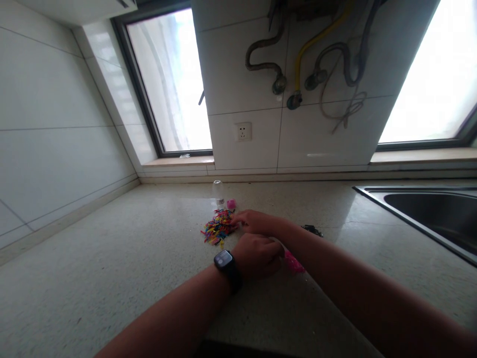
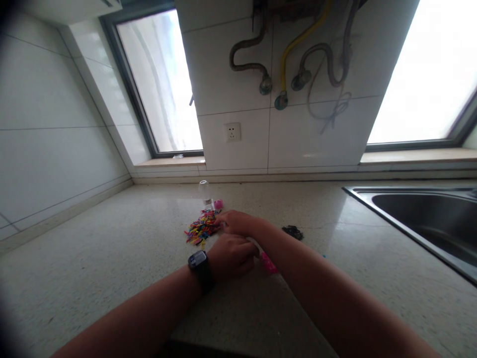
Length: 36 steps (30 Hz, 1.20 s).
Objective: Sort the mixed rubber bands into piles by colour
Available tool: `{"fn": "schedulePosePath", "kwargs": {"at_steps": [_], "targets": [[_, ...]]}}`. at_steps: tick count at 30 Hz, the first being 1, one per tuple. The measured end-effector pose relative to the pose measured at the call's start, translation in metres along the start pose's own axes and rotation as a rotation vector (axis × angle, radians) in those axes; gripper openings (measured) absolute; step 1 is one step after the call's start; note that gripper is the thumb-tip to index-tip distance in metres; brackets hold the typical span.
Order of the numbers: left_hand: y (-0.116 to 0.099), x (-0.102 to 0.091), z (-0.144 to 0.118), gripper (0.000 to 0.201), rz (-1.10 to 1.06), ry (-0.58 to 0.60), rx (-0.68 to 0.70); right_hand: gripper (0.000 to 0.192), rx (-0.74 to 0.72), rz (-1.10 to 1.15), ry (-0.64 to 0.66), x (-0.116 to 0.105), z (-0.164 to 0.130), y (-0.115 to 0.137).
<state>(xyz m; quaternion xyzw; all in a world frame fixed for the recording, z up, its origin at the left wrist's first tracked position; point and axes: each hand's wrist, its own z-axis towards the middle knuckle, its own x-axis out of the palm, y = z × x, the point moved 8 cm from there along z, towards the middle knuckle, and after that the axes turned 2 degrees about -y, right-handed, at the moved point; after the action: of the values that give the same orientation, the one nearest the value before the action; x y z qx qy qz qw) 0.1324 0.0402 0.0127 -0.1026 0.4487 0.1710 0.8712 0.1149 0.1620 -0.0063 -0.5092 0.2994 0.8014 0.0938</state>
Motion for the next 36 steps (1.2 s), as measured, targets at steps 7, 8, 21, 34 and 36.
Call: {"fn": "schedulePosePath", "kwargs": {"at_steps": [7, 8, 21, 34, 36], "targets": [[0.001, -0.001, 0.0, 0.012, -0.024, -0.014, -0.014, 0.06, -0.047, -0.013, 0.048, 0.0, -0.001, 0.001], [0.001, -0.001, 0.0, 0.013, -0.027, -0.022, -0.011, 0.059, -0.063, -0.018, 0.057, 0.0, 0.0, 0.003], [0.001, -0.004, 0.0, 0.012, -0.034, -0.05, -0.013, 0.053, -0.062, -0.027, 0.073, 0.0, 0.002, 0.008], [0.003, -0.001, -0.001, 0.014, -0.062, -0.011, -0.018, 0.041, 0.1, 0.135, -0.173, -0.029, -0.009, -0.003], [0.003, -0.001, -0.001, 0.014, -0.066, -0.007, -0.023, 0.035, 0.127, 0.125, -0.182, -0.027, -0.007, -0.008]]}}
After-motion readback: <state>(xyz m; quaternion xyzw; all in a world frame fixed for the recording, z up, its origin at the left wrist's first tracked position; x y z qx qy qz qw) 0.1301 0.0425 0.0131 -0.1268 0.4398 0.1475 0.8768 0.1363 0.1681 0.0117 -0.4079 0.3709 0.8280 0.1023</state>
